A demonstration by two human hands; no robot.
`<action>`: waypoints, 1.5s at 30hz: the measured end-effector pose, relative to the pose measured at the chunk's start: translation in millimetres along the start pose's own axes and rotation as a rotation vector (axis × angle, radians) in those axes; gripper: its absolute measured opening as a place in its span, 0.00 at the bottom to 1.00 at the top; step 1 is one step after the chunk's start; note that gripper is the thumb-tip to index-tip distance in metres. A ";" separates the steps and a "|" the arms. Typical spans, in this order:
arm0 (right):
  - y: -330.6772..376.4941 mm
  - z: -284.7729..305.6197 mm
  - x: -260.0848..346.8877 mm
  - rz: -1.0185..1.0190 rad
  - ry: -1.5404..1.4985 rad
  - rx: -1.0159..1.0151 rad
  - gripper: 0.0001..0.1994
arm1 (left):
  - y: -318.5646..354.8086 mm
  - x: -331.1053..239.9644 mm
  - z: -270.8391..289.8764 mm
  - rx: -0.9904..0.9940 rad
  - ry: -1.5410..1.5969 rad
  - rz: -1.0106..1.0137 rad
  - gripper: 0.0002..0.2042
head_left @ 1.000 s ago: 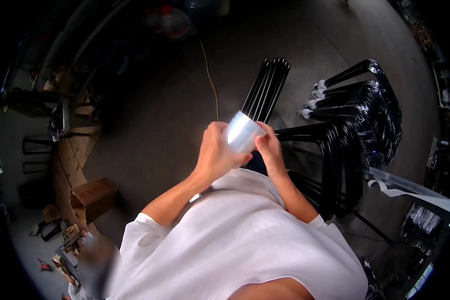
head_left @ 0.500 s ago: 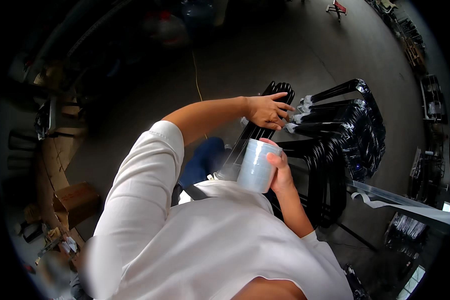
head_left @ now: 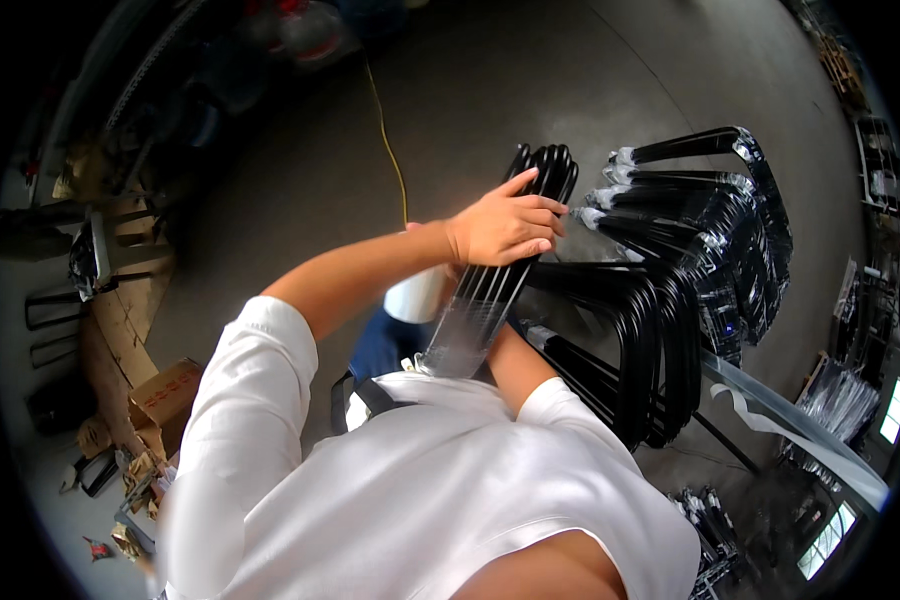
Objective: The person wraps bundles of black metal rods with clear plastic film. They pull the film from a roll, wrap it around the bundle, and tear it off by hand. The wrapped bundles are stacked on the floor.
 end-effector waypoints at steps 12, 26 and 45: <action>56.6 -97.9 41.1 -0.312 -0.392 0.487 0.34 | 136.0 -9.7 71.0 -0.663 0.113 0.988 0.29; 19.0 114.0 -30.4 -0.297 0.511 -0.144 0.18 | 179.5 -6.0 -66.3 -0.729 1.715 1.128 0.34; 118.6 -31.1 169.0 0.001 0.456 -0.426 0.41 | -16.8 -0.2 53.4 0.430 -0.011 1.174 0.11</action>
Point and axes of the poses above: each hand's wrist, its own y-axis away from the middle knuckle, its own z-axis out of the back of the hand, x = y × z, the point moved 9 cm from there along -y, towards the middle knuckle, and after that the axes turned 15 degrees about y, right-handed, at the moved point
